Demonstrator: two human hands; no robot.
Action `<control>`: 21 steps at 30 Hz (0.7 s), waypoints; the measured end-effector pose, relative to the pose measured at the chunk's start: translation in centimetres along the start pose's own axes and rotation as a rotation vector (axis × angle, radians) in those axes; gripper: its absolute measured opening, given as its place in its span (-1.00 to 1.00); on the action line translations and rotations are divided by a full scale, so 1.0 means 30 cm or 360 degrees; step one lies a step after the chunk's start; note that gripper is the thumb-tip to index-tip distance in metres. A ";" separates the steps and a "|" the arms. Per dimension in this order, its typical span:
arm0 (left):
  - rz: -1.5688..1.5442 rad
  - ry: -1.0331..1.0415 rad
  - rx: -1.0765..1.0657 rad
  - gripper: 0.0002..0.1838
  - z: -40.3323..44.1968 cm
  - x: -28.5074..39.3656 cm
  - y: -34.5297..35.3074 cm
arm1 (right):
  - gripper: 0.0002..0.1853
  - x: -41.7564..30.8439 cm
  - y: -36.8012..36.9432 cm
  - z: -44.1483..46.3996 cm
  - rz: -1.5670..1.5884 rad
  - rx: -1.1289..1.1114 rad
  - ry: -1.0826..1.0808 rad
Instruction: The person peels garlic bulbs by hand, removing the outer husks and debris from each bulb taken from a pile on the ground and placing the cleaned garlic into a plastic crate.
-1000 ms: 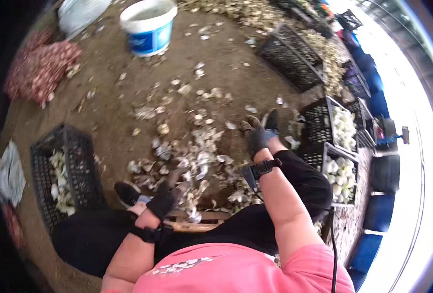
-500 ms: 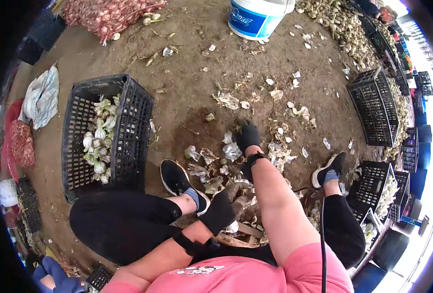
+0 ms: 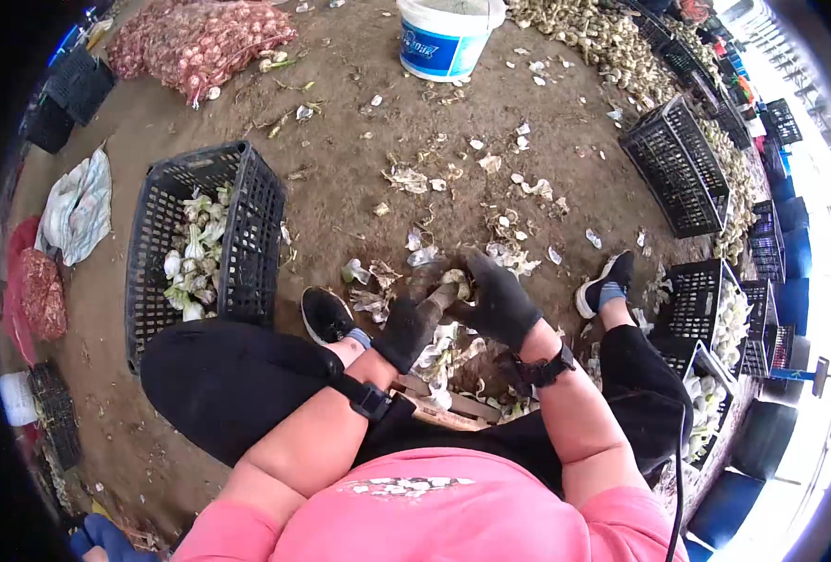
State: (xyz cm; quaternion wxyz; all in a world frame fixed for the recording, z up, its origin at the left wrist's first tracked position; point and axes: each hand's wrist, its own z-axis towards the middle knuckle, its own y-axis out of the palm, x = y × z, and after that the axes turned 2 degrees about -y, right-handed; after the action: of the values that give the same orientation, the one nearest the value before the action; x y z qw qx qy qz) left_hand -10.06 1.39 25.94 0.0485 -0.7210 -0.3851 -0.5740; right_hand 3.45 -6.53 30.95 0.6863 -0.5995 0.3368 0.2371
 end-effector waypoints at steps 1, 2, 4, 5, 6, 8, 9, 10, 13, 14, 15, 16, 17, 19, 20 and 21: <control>-0.0116 0.0028 -0.0142 -0.61 -0.019 0.041 0.019 | -0.43 -0.098 -0.036 -0.022 0.0263 0.0065 0.0172; -0.0105 0.0042 -0.0164 -0.61 -0.038 0.071 0.027 | -0.43 -0.098 -0.017 -0.056 0.0252 0.0090 0.0165; -0.0650 -0.0168 -0.0520 -0.63 -0.062 0.115 0.036 | -0.47 -0.094 0.013 -0.093 0.1181 0.0569 0.0183; -0.0735 -0.0300 -0.0487 -0.66 -0.083 0.109 0.048 | -0.53 -0.096 0.020 -0.126 0.1281 0.0566 0.0211; -0.0759 -0.0265 -0.0616 -0.66 -0.080 0.103 0.051 | -0.56 -0.088 0.039 -0.135 0.1129 0.0567 0.0294; -0.0473 -0.0278 -0.0545 -0.65 -0.100 0.099 0.034 | -0.57 -0.081 0.048 -0.164 0.1009 0.0581 0.0279; -0.0185 -0.0046 -0.0424 -0.67 -0.096 0.087 0.033 | -0.57 -0.084 0.046 -0.176 0.1004 0.0582 0.0278; 0.0103 0.0183 -0.0299 -0.69 -0.084 0.061 0.029 | -0.56 -0.079 0.042 -0.187 0.0580 0.0608 0.0185; 0.0275 0.0441 -0.0193 -0.74 -0.076 0.073 0.035 | -0.54 -0.137 0.012 -0.191 -0.0005 0.0558 0.0067; 0.0275 0.0423 -0.0232 -0.76 -0.080 0.088 0.042 | -0.52 -0.157 0.005 -0.191 -0.0164 0.0478 0.0049; 0.0114 0.0342 -0.0345 -0.76 -0.093 0.101 0.057 | -0.52 -0.156 0.012 -0.193 -0.0165 0.0478 0.0051; 0.0111 0.0342 -0.0348 -0.76 -0.101 0.124 0.051 | -0.53 -0.149 0.022 -0.193 -0.0096 0.0537 0.0009; 0.0134 0.0142 -0.0426 -0.75 -0.104 0.152 0.037 | -0.53 -0.138 0.030 -0.195 -0.0029 0.0597 -0.0032; 0.0064 0.0064 -0.0552 -0.72 -0.097 0.132 0.030 | -0.54 -0.115 0.042 -0.204 0.0183 0.0632 0.0112; 0.0058 0.0061 -0.0552 -0.72 -0.093 0.114 0.027 | -0.54 -0.099 0.048 -0.208 0.0396 0.0666 0.0246; -0.0069 0.0098 -0.0577 -0.70 -0.094 0.110 0.031 | -0.56 -0.092 0.055 -0.208 0.0466 0.0733 0.0243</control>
State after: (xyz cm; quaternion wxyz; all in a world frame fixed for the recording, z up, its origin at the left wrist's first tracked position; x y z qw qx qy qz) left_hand -11.59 0.95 30.10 -0.0829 -0.6915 -0.2893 -0.6567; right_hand -0.69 -12.16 31.59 0.7355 -0.3889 0.5155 0.2051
